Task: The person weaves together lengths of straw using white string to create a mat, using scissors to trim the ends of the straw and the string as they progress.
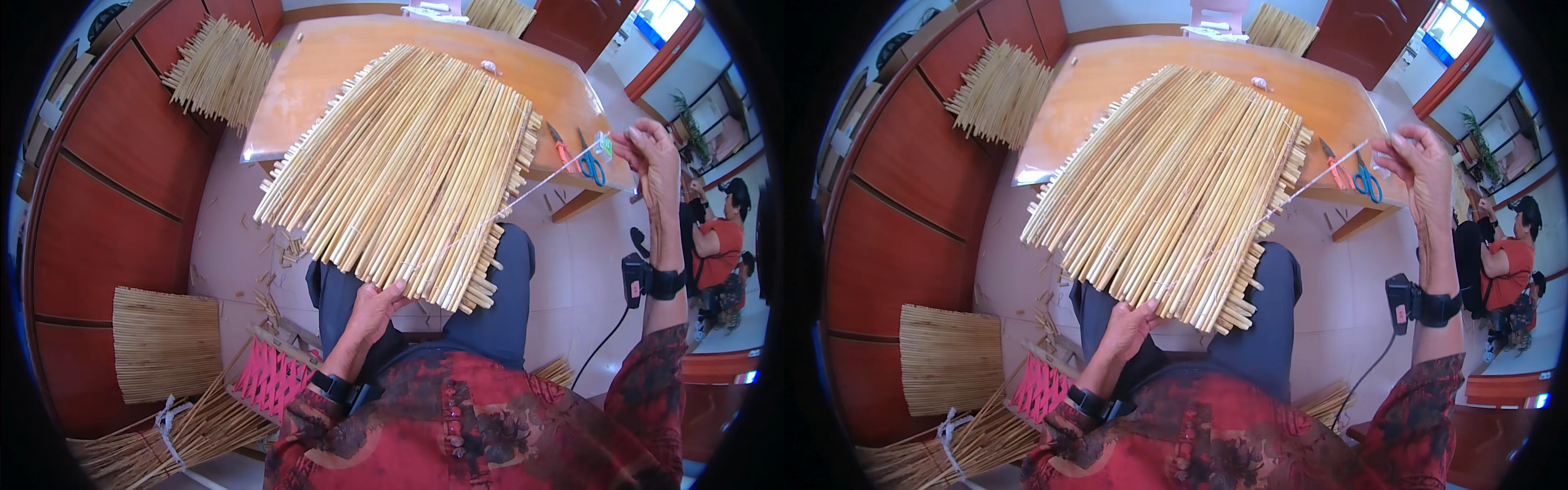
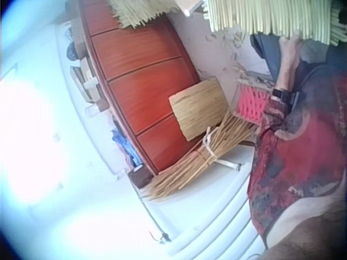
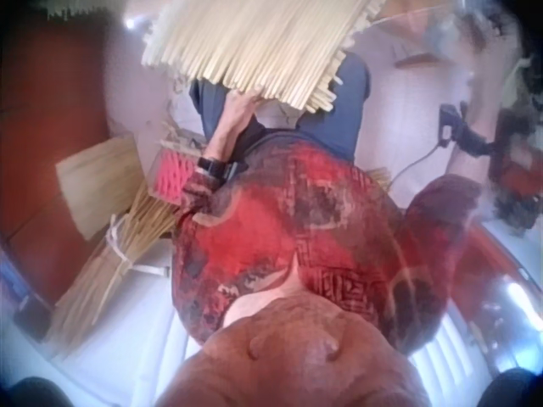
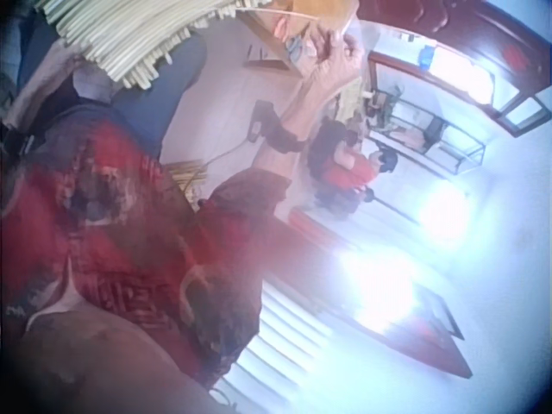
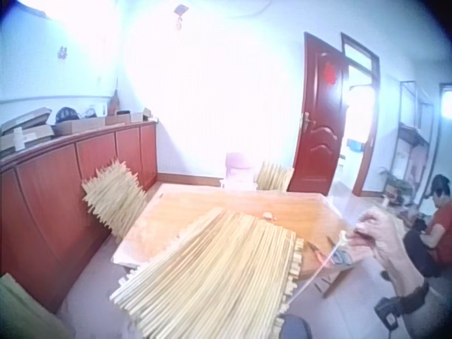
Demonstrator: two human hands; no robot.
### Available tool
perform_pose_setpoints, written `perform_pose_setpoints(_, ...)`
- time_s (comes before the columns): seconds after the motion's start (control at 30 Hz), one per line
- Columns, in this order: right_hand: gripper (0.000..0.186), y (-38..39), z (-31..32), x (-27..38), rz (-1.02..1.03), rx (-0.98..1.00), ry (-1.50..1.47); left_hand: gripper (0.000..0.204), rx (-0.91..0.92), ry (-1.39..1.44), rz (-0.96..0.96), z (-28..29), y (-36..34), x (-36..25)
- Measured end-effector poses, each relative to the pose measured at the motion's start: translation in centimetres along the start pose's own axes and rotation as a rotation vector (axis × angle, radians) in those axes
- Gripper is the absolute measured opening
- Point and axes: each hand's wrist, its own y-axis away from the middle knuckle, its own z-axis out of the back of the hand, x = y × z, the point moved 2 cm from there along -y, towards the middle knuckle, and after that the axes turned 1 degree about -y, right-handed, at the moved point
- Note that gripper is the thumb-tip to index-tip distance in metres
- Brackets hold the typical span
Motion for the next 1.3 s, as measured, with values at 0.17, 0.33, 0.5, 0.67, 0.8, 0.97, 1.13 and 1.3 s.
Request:
perform_pose_setpoints(0.17,0.045,-0.7,-3.5,2.1,-0.004,-0.064,-0.248,0.038,0.029,0.038,0.004,0.2,0.0,0.1)
perform_pose_setpoints(0.33,0.028,0.7,-9.1,1.2,-0.132,0.204,-0.207,0.039,0.070,0.128,-0.005,0.2,0.7,-0.2)
perform_pose_setpoints(0.5,0.016,9.8,-18.6,-2.9,0.032,0.738,0.292,0.038,0.120,0.172,0.026,0.4,1.0,-0.6)
perform_pose_setpoints(0.67,0.014,14.1,-21.9,-8.0,0.197,0.899,0.493,0.036,0.084,0.149,0.031,1.3,0.7,0.1)
perform_pose_setpoints(0.8,0.013,14.7,-21.9,-8.8,0.179,0.888,0.616,0.034,0.094,0.198,0.053,1.3,0.6,0.1)
perform_pose_setpoints(0.97,0.014,14.8,-21.7,-9.3,0.149,0.912,0.572,0.033,0.060,0.136,0.006,1.0,0.4,0.0)
perform_pose_setpoints(1.13,0.015,15.0,-21.6,-8.8,0.223,0.919,0.638,0.032,0.004,0.056,0.007,1.0,0.4,0.1)
perform_pose_setpoints(1.3,0.015,14.7,-21.4,-8.4,0.351,0.943,0.735,0.030,-0.020,0.088,-0.010,1.2,0.2,0.7)
